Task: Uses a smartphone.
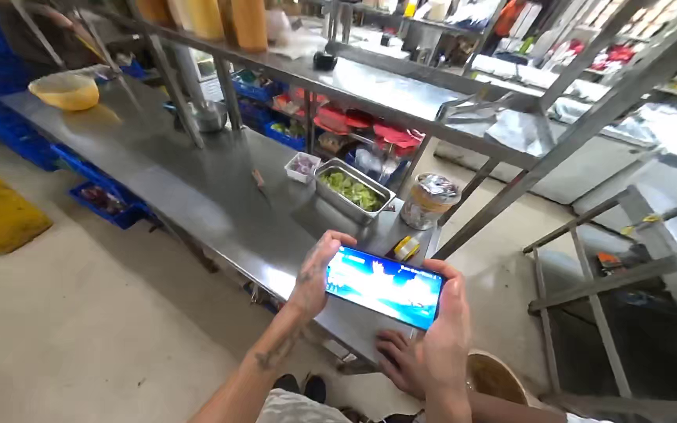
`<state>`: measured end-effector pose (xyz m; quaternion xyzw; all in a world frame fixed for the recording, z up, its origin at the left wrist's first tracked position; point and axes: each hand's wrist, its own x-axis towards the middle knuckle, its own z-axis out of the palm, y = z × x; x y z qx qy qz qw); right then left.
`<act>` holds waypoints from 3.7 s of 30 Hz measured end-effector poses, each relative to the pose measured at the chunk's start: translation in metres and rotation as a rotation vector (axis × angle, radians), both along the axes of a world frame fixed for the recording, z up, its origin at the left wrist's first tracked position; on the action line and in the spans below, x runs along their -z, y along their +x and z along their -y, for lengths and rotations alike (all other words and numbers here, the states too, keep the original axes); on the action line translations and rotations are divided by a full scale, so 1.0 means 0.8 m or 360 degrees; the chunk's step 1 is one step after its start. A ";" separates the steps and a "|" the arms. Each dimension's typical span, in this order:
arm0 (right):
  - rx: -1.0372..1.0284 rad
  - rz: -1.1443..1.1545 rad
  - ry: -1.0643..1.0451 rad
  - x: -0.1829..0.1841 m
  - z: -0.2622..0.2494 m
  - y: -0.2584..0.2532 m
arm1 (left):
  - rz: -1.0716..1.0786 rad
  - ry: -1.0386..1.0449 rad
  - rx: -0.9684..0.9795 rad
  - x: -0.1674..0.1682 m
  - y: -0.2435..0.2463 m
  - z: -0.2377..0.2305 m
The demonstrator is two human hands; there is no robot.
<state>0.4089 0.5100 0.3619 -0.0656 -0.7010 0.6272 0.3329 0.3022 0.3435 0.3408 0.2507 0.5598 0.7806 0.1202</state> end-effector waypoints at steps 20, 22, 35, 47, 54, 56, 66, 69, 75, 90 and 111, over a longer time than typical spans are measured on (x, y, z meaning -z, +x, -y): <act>0.0474 0.0133 0.0337 0.000 -0.019 -0.012 | 0.0206 0.0256 0.0234 0.039 -0.042 -0.074; 0.0321 -0.0004 -0.0176 0.027 -0.037 -0.031 | -0.0104 -0.0113 0.0079 0.011 -0.048 -0.066; 0.0606 0.0197 0.0320 -0.015 0.039 -0.168 | 0.0023 0.0014 0.0058 0.032 -0.195 -0.021; 0.0613 0.0126 -0.0311 0.018 0.061 -0.225 | -0.0039 -0.0298 0.0507 0.012 -0.299 0.002; 0.0041 0.0203 -0.0933 0.026 0.040 -0.202 | 0.0267 -0.0287 0.0751 0.035 -0.313 -0.004; 0.0035 0.0122 -0.1004 0.033 0.023 -0.198 | 0.0334 -0.0295 0.0816 0.016 -0.304 -0.011; -0.0468 -0.0321 -0.0896 0.062 -0.079 -0.204 | 0.0565 0.0073 0.1341 -0.068 -0.248 -0.023; -0.0402 -0.0267 -0.0814 0.053 -0.077 -0.201 | 0.0565 0.0036 0.1227 -0.068 -0.244 -0.026; -0.0099 0.0056 -0.0508 -0.018 -0.039 -0.146 | 0.0692 -0.0015 0.1105 -0.020 -0.261 -0.057; -0.0261 -0.0030 -0.0769 0.032 -0.085 -0.161 | 0.0658 -0.0004 0.1111 -0.035 -0.241 -0.055; -0.0161 -0.0036 -0.0539 0.006 -0.085 -0.141 | 0.0781 0.0175 0.1272 0.004 -0.257 -0.079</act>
